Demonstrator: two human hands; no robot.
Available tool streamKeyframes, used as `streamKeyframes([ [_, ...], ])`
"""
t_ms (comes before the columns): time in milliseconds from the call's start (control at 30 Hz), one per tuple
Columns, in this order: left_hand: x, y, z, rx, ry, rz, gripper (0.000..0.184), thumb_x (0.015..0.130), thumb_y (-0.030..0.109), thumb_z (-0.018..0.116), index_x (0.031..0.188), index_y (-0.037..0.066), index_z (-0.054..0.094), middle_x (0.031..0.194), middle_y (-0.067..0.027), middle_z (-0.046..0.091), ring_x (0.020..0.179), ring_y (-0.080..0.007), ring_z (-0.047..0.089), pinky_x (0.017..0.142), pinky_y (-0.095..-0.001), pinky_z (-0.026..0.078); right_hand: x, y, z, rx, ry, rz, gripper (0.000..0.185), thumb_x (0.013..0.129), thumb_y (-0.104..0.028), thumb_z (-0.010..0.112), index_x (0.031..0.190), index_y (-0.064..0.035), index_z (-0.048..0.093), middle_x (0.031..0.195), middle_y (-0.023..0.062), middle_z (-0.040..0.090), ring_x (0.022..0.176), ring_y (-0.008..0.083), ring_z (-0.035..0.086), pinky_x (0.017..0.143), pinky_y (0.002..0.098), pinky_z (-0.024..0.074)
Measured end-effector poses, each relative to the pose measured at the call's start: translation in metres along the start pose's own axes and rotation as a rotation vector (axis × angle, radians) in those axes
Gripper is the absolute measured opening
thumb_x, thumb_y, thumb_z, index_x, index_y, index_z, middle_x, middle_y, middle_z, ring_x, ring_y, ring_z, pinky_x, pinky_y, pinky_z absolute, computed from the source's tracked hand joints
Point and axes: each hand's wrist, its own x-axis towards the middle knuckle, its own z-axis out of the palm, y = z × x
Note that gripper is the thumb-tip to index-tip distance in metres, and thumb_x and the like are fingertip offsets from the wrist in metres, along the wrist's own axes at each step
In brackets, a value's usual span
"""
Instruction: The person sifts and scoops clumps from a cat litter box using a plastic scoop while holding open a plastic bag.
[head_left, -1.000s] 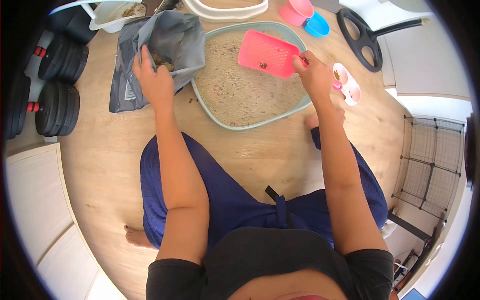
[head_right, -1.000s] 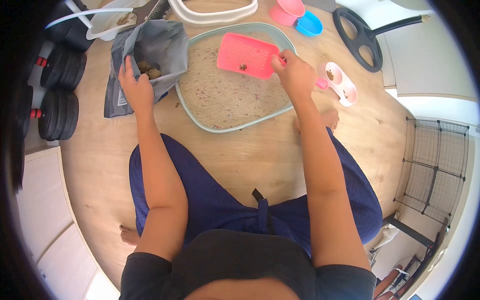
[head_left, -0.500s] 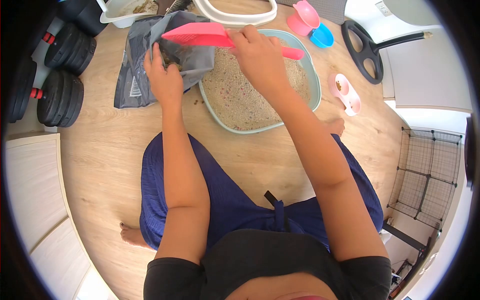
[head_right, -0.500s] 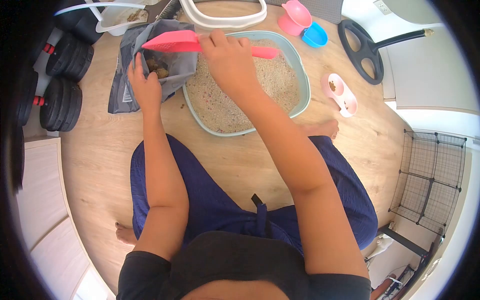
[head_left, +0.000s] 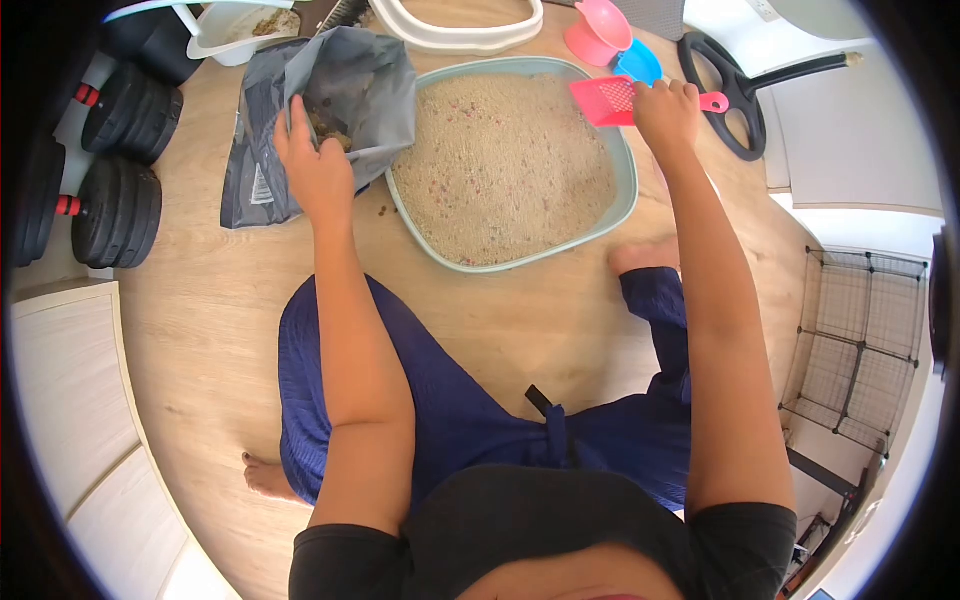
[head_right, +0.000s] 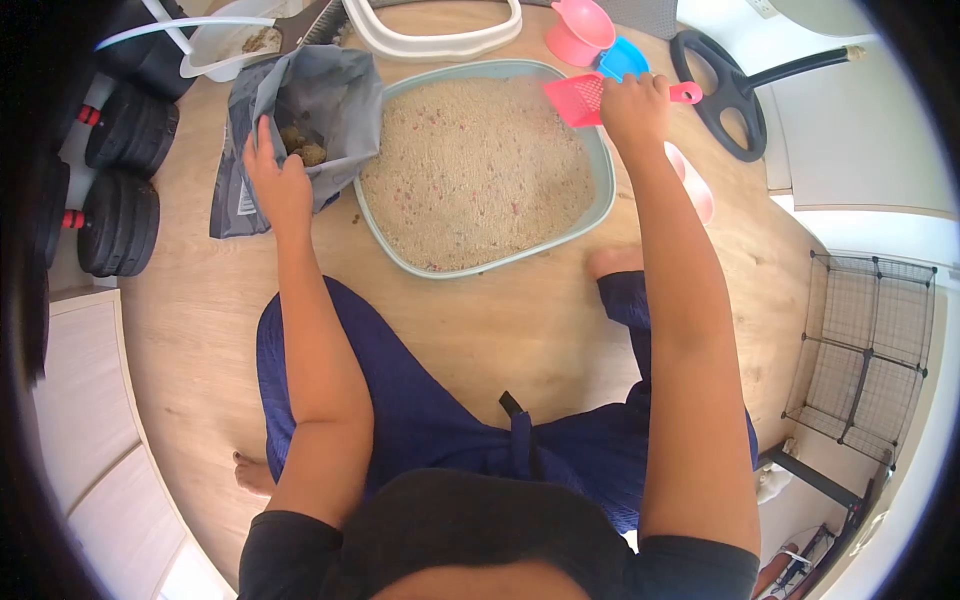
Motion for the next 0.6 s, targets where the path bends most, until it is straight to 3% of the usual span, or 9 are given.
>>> streamKeyframes([
  [33, 0.0, -0.001, 0.0, 0.002, 0.001, 0.002, 0.061, 0.075, 0.004, 0.044, 0.135, 0.013, 0.044, 0.143, -0.0152, 0.032, 0.131, -0.0311, 0.034, 0.103, -0.0382, 0.032, 0.0, 0.001, 0.005, -0.015, -0.054, -0.019, 0.013, 0.08, -0.018, 0.054, 0.077, -0.0154, 0.067, 0.074, 0.0054, 0.065, 0.076, 0.0221, 0.061, 0.074, 0.038, 0.0388],
  [167, 0.0, 0.002, 0.0, -0.05, -0.009, -0.011, 0.061, 0.075, 0.004, 0.044, 0.135, 0.013, 0.044, 0.143, -0.0165, 0.031, 0.132, -0.0317, 0.033, 0.104, -0.0378, 0.031, 0.007, 0.0, 0.011, 0.04, -0.262, 0.008, 0.014, 0.078, -0.019, 0.054, 0.077, -0.0145, 0.067, 0.078, 0.0079, 0.067, 0.076, 0.0206, 0.062, 0.074, 0.0383, 0.0381],
  [233, 0.001, 0.002, 0.0, -0.049, -0.012, -0.022, 0.061, 0.075, 0.004, 0.044, 0.135, 0.013, 0.044, 0.143, -0.0168, 0.031, 0.132, -0.0317, 0.032, 0.104, -0.0378, 0.03, 0.011, 0.005, 0.01, 0.136, -0.556, 0.1, 0.018, 0.078, -0.025, 0.054, 0.082, -0.0172, 0.069, 0.084, 0.008, 0.069, 0.079, 0.019, 0.064, 0.076, 0.0388, 0.0375],
  [333, 0.002, 0.002, 0.0, -0.033, -0.005, -0.013, 0.061, 0.075, 0.004, 0.043, 0.136, 0.012, 0.044, 0.143, -0.0171, 0.031, 0.132, -0.0318, 0.032, 0.104, -0.0379, 0.03, -0.003, -0.001, 0.021, 0.323, -0.673, 0.159, 0.024, 0.078, -0.032, 0.051, 0.089, -0.0222, 0.071, 0.09, 0.0048, 0.069, 0.085, 0.0188, 0.065, 0.079, 0.0394, 0.0369],
  [400, 0.001, -0.001, 0.001, 0.0, -0.004, 0.015, 0.061, 0.076, 0.004, 0.043, 0.136, 0.013, 0.044, 0.143, -0.0171, 0.031, 0.132, -0.0318, 0.033, 0.104, -0.0379, 0.03, -0.012, -0.012, 0.032, 0.383, -0.702, 0.182, 0.027, 0.079, -0.037, 0.051, 0.094, -0.0262, 0.07, 0.092, 0.0013, 0.069, 0.088, 0.0202, 0.064, 0.081, 0.041, 0.0372],
  [600, 0.001, 0.003, 0.001, -0.012, -0.014, -0.023, 0.06, 0.076, 0.004, 0.043, 0.136, 0.012, 0.044, 0.143, -0.0165, 0.032, 0.132, -0.0308, 0.032, 0.104, -0.0377, 0.031, -0.021, -0.028, 0.002, 0.493, -0.595, 0.171, 0.028, 0.081, -0.038, 0.05, 0.089, -0.0206, 0.071, 0.085, 0.0041, 0.069, 0.082, 0.0226, 0.065, 0.08, 0.0439, 0.0375],
])
